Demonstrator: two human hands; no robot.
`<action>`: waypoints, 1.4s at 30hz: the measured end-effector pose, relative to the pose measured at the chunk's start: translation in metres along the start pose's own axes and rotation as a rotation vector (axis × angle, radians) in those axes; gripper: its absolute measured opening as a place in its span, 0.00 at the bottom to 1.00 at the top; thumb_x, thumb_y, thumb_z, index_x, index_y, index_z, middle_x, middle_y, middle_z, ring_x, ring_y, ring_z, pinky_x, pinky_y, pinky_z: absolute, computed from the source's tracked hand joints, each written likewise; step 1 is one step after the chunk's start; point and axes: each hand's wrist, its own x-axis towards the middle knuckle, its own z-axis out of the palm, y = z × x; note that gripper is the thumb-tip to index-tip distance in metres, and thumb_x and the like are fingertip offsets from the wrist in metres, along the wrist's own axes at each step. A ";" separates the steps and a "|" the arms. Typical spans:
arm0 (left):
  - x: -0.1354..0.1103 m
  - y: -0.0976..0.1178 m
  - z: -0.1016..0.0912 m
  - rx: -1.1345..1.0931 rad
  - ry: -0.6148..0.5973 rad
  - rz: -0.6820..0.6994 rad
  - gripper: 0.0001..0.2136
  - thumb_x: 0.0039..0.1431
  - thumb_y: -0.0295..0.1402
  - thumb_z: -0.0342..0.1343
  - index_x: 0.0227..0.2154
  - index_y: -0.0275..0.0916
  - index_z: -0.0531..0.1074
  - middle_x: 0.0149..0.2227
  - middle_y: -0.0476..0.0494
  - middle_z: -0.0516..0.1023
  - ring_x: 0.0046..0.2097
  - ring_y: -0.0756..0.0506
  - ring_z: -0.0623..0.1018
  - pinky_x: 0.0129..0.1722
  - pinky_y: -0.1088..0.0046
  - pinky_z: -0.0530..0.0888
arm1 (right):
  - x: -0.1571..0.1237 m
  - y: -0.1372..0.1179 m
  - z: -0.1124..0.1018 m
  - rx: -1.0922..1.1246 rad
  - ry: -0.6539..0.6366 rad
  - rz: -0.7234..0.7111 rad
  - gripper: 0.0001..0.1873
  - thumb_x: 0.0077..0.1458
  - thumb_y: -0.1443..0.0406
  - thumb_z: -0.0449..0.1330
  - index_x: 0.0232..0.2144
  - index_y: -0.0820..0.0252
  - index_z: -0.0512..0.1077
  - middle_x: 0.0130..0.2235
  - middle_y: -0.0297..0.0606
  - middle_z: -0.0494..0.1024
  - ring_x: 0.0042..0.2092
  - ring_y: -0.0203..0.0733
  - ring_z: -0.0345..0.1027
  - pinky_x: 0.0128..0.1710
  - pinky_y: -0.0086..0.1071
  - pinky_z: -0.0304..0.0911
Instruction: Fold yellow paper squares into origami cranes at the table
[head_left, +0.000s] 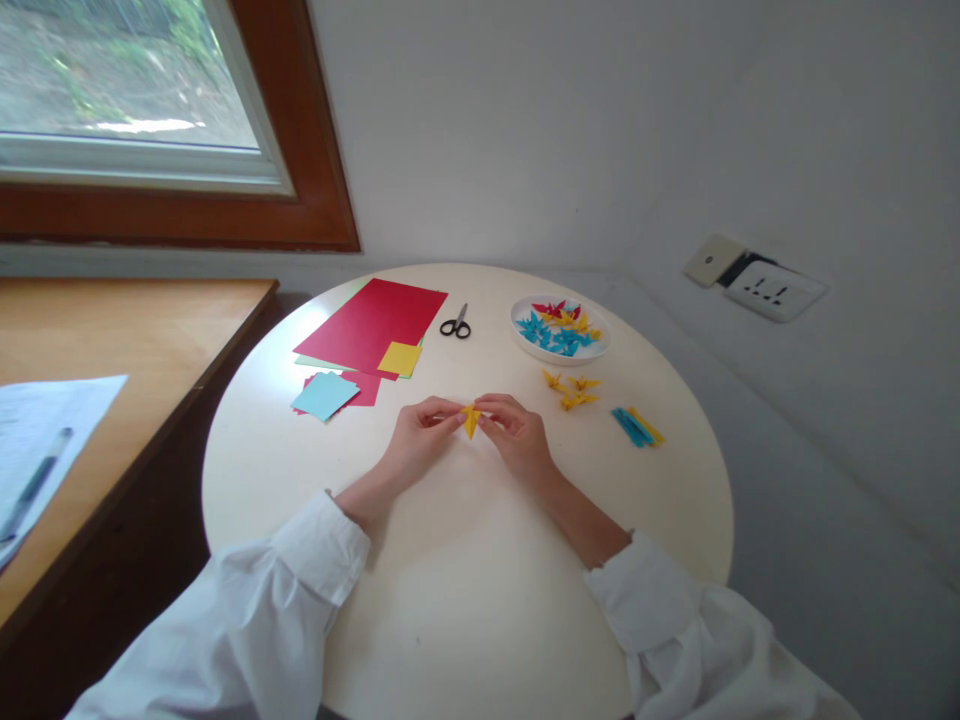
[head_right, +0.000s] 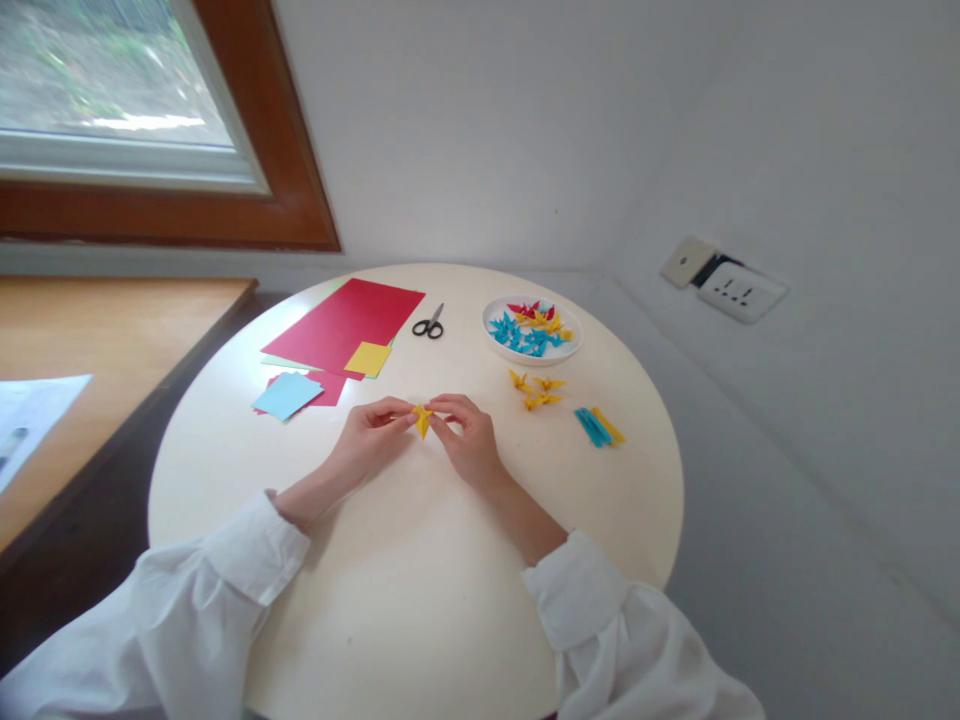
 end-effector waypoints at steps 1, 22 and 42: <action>0.000 0.000 0.000 0.000 0.004 0.001 0.10 0.45 0.38 0.59 0.27 0.36 0.75 0.31 0.44 0.77 0.33 0.47 0.74 0.33 0.73 0.69 | 0.000 -0.001 0.000 0.001 -0.008 0.021 0.06 0.45 0.64 0.61 0.28 0.57 0.76 0.36 0.39 0.76 0.39 0.40 0.70 0.36 0.32 0.66; 0.000 -0.007 0.001 0.042 -0.008 -0.010 0.12 0.50 0.41 0.56 0.28 0.35 0.73 0.26 0.48 0.73 0.27 0.52 0.68 0.26 0.77 0.63 | 0.000 -0.010 0.005 0.013 0.033 0.206 0.08 0.41 0.61 0.62 0.24 0.60 0.74 0.27 0.36 0.78 0.31 0.39 0.70 0.31 0.31 0.63; -0.001 -0.008 0.005 0.044 -0.045 -0.036 0.12 0.51 0.40 0.54 0.26 0.34 0.69 0.23 0.51 0.70 0.23 0.54 0.66 0.22 0.79 0.60 | 0.002 -0.011 0.007 0.168 0.039 0.305 0.09 0.38 0.62 0.61 0.15 0.60 0.68 0.18 0.29 0.69 0.24 0.33 0.61 0.29 0.29 0.58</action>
